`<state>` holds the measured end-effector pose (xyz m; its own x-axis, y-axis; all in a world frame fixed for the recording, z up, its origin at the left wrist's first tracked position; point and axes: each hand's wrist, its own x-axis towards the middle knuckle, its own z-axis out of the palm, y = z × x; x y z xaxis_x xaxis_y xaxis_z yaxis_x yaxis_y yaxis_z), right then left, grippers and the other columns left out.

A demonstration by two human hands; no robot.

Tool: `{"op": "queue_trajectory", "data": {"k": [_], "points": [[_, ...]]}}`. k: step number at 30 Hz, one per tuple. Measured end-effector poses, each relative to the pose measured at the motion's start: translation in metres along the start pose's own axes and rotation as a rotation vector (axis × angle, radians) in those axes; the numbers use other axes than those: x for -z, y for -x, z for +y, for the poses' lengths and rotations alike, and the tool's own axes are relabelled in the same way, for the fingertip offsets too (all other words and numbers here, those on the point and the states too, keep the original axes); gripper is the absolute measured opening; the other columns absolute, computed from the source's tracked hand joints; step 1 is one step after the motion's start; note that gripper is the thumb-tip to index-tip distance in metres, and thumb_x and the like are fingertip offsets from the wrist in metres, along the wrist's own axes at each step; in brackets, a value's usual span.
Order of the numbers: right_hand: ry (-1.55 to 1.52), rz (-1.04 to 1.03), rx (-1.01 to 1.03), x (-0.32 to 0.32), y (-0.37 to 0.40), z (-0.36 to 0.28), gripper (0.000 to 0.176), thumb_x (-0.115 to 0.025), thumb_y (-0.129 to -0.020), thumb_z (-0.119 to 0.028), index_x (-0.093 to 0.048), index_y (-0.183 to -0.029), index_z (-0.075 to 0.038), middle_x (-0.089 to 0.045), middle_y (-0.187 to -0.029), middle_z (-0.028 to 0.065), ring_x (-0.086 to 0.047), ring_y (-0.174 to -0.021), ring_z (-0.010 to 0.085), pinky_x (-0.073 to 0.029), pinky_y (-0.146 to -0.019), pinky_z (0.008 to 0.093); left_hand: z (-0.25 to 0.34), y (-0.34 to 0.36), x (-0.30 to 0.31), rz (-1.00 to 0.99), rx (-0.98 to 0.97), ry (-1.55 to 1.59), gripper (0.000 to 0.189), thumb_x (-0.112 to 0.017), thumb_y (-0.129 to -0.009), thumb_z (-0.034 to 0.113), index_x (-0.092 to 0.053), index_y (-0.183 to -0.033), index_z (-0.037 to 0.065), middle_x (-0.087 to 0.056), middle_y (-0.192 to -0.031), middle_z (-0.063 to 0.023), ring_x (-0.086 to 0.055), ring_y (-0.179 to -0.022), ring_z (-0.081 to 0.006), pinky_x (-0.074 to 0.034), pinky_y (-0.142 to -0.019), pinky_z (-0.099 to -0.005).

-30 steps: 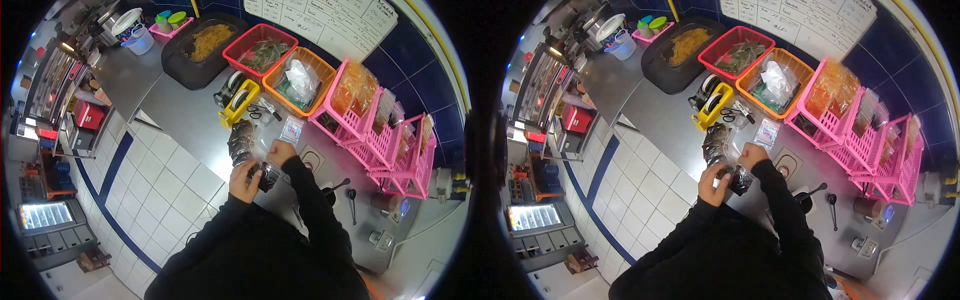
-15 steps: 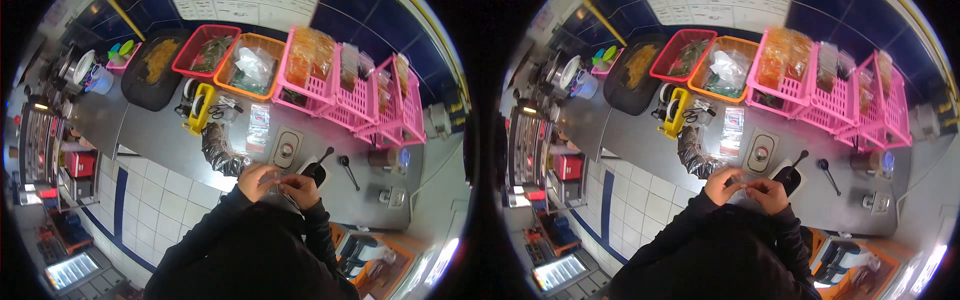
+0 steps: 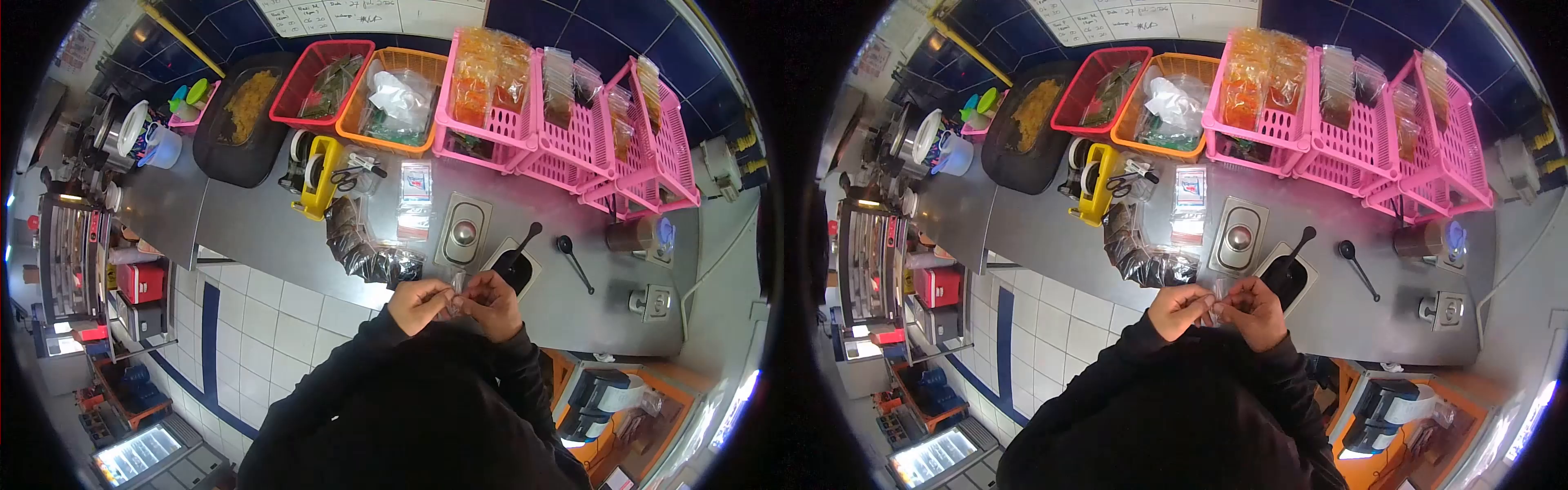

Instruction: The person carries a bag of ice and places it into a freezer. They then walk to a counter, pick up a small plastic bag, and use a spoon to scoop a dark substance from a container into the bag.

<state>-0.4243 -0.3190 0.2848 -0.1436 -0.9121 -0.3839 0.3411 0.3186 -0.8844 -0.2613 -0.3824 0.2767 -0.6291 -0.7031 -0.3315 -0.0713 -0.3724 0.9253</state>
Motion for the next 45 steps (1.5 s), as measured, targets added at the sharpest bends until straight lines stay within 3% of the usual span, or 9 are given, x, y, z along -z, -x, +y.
{"op": "queue_trajectory", "data": {"k": [9,16,19,22,27,29,34,41,45], "points": [[0.269,0.306,0.218,-0.014,-0.008,0.022,0.015,-0.065,-0.074,-0.001,-0.051,-0.079,-0.002,-0.058,-0.068,0.0035,-0.058,-0.062,0.0095,-0.048,-0.057,0.0244,-0.001,-0.002,-0.013,0.358,-0.435,-1.039,0.016,-0.061,-0.075,0.016,-0.052,-0.07,0.004,-0.056,-0.062,-0.0132,-0.057,-0.058,-0.0315,-0.044,-0.05,-0.0377],[0.688,0.355,0.456,-0.015,-0.008,0.005,0.019,-0.064,-0.073,-0.004,-0.052,-0.088,-0.002,-0.057,-0.066,0.0087,-0.06,-0.059,0.0156,-0.048,-0.054,0.0277,0.01,-0.003,-0.021,0.447,-0.491,-0.835,0.012,-0.058,-0.075,0.01,-0.053,-0.067,0.002,-0.053,-0.061,-0.0138,-0.053,-0.051,-0.0318,-0.041,-0.047,-0.0384],[0.614,0.212,0.409,-0.01,-0.011,0.014,0.024,-0.063,-0.077,-0.008,-0.049,-0.096,-0.002,-0.058,-0.067,0.0093,-0.059,-0.056,0.0151,-0.047,-0.05,0.0275,0.013,-0.005,-0.024,0.441,-0.649,-0.817,0.011,-0.058,-0.074,0.008,-0.052,-0.067,0.001,-0.051,-0.058,-0.013,-0.049,-0.046,-0.0304,-0.039,-0.044,-0.0382],[-0.027,0.1,-0.024,-0.006,-0.013,0.017,0.022,-0.057,-0.085,-0.011,-0.046,-0.101,0.001,-0.059,-0.067,0.0096,-0.057,-0.051,0.0127,-0.047,-0.044,0.0246,0.016,-0.002,-0.022,0.436,-0.696,-0.862,0.008,-0.059,-0.072,0.006,-0.053,-0.067,0.002,-0.05,-0.057,-0.0097,-0.049,-0.046,-0.0275,-0.039,-0.043,-0.0358],[-0.15,0.218,0.111,-0.021,-0.014,0.021,0.017,-0.059,-0.082,-0.006,-0.05,-0.095,0.001,-0.062,-0.068,0.0099,-0.059,-0.054,0.0114,-0.048,-0.05,0.0244,0.019,-0.012,-0.021,0.569,-0.652,-0.884,0.008,-0.062,-0.071,0.007,-0.056,-0.07,0.003,-0.052,-0.06,-0.0089,-0.053,-0.05,-0.0259,-0.042,-0.045,-0.0343],[0.314,0.341,0.309,-0.022,-0.014,0.02,0.013,-0.064,-0.079,-0.005,-0.054,-0.087,0.001,-0.063,-0.068,0.0075,-0.06,-0.057,0.0095,-0.049,-0.054,0.0236,0.023,-0.015,-0.02,0.707,-0.63,-0.856,0.009,-0.065,-0.071,0.008,-0.057,-0.073,0.003,-0.054,-0.062,-0.0091,-0.054,-0.052,-0.0265,-0.043,-0.047,-0.0343],[0.478,0.458,0.414,-0.025,-0.014,0.008,0.018,-0.07,-0.074,-0.009,-0.056,-0.083,-0.002,-0.063,-0.07,0.0076,-0.062,-0.059,0.0116,-0.049,-0.053,0.0242,0.018,-0.013,-0.013,0.598,-0.713,-0.917,0.013,-0.064,-0.076,0.006,-0.063,-0.089,0.001,-0.064,-0.073,-0.011,-0.063,-0.059,-0.0205,-0.048,-0.053,-0.028],[0.542,0.37,0.508,-0.02,-0.017,0.008,0.013,-0.069,-0.075,-0.006,-0.058,-0.081,-0.002,-0.061,-0.07,0.0058,-0.059,-0.055,0.0127,-0.047,-0.048,0.0233,0.016,-0.011,-0.011,0.366,-0.081,0.224,0.017,-0.062,-0.085,0.012,-0.061,-0.093,-0.002,-0.061,-0.071,-0.0045,-0.047,-0.041,-0.0048,-0.034,-0.035,-0.0173],[-0.266,0.225,0.036,-0.009,-0.02,0.01,0.009,-0.067,-0.079,-0.006,-0.06,-0.083,-0.003,-0.059,-0.068,0.0039,-0.05,-0.043,0.0084,-0.038,-0.038,0.0223,0.016,-0.013,-0.012,0.251,-0.036,0.177,0.017,-0.06,-0.086,0.016,-0.059,-0.083,-0.001,-0.055,-0.062,-0.0021,-0.038,-0.035,-0.0037,-0.027,-0.032,-0.0182]]}}
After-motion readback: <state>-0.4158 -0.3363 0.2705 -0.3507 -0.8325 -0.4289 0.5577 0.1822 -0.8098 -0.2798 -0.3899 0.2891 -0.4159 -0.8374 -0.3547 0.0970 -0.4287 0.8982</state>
